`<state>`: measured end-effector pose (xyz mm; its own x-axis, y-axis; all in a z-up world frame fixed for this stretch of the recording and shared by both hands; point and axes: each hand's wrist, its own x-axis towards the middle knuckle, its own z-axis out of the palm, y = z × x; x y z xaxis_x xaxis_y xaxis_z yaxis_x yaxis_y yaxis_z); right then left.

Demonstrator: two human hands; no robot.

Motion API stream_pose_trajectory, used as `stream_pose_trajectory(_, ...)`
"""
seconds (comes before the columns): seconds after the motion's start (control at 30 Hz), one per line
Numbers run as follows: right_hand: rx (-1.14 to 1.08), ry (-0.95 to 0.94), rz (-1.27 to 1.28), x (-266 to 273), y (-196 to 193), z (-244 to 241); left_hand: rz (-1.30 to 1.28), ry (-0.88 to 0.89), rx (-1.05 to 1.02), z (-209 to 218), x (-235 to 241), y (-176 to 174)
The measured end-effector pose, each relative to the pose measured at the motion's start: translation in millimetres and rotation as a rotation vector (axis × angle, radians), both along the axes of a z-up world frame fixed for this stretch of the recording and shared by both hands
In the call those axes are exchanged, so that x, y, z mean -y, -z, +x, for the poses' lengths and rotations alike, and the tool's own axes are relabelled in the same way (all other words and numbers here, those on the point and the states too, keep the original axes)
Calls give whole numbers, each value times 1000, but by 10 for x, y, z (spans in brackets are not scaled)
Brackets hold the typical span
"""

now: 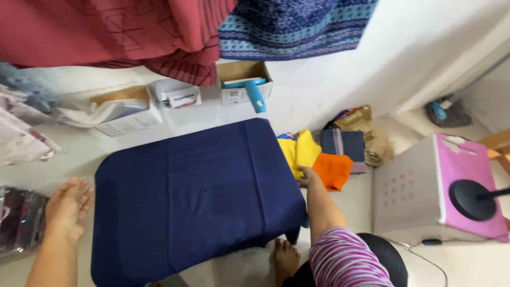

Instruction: The person folds a green patterned cloth and places it in a stack. Then, they unfold a yellow cloth on a blue mat, smooth it out, and use a lint roller to clean the surface before folding it.

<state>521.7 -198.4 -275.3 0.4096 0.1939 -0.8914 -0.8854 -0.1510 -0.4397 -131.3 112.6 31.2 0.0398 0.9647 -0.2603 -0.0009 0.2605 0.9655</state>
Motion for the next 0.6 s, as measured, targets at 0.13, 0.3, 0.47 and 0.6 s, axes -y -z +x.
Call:
stream_pose_trajectory(0.13,65,-107,-7,-75,-255,-176,0,-9,-30,-135,26,-3)
stream_pose_trajectory(0.3,187,484,-44,-153,-313,228,-2,-2,-75,-170,29,-24)
stream_pose_trajectory(0.47,633,594,591,-112,-2380,-84,0,3,-54,-54,39,-15)
stream_pose_trajectory(0.6,1014,283,1190,40,-3438,-83,44,56,-113,217,244,-267)
